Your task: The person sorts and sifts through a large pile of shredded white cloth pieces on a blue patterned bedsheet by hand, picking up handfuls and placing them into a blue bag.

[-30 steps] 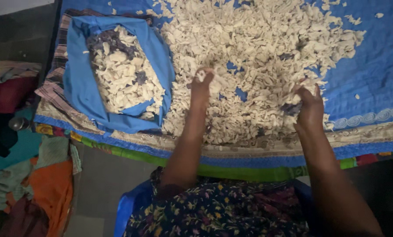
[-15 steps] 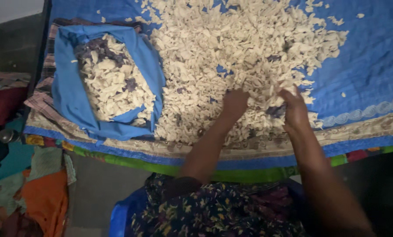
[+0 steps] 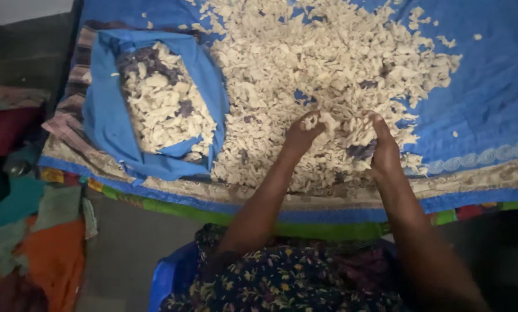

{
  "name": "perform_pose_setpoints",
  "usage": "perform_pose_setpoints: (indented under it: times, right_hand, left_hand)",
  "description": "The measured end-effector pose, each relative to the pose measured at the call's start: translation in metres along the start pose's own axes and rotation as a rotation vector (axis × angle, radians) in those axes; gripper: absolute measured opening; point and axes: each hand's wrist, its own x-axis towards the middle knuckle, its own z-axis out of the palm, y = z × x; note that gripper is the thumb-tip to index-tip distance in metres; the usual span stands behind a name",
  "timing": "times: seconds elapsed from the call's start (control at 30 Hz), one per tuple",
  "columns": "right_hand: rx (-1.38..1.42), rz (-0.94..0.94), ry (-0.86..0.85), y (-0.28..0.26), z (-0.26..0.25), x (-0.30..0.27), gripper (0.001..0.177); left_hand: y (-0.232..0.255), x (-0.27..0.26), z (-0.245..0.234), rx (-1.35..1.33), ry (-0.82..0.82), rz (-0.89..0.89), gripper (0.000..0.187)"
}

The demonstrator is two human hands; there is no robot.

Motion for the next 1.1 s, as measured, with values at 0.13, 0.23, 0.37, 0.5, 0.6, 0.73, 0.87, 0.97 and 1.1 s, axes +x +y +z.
perform_pose_setpoints:
  times: [0.13, 0.23, 0.37, 0.5, 0.6, 0.73, 0.87, 0.97, 1.1]
  right_hand:
    - [0.035, -0.024, -0.042, 0.031, 0.013, 0.016, 0.050]
    - [0.020, -0.048, -0.061, 0.065, 0.023, 0.040, 0.052]
    - [-0.048, -0.027, -0.053, 0.085, 0.052, 0.052, 0.053]
    - [0.070, -0.042, -0.201, 0.095, 0.101, 0.042, 0.047]
    - [0.203, -0.037, -0.323, 0.106, 0.143, 0.043, 0.042]
    - [0.216, -0.040, -0.486, 0.122, 0.188, 0.066, 0.046]
    - [-0.082, -0.025, -0.490, 0.134, 0.246, 0.091, 0.053]
    - [-0.208, 0.061, -0.613, 0.129, 0.299, 0.084, 0.058]
    - [-0.578, 0.044, -0.670, 0.123, 0.331, 0.068, 0.061]
  left_hand:
    - [0.016, -0.015, -0.012, 0.193, -0.059, 0.024, 0.050]
    - [0.037, -0.034, -0.020, 0.129, -0.084, 0.184, 0.051]
    - [0.077, -0.056, -0.051, 0.349, -0.157, 0.289, 0.067]
    - [0.091, -0.068, -0.086, 0.313, -0.097, 0.172, 0.073]
    - [0.087, -0.059, -0.111, 0.327, 0.018, 0.197, 0.071]
    - [0.091, -0.047, -0.157, 0.277, 0.158, 0.374, 0.065]
    - [0.113, -0.041, -0.204, 0.396, 0.375, 0.514, 0.059]
    - [0.127, -0.036, -0.241, 0.449, 0.473, 0.295, 0.058]
    - [0.114, -0.016, -0.307, 0.926, 0.660, 0.403, 0.071]
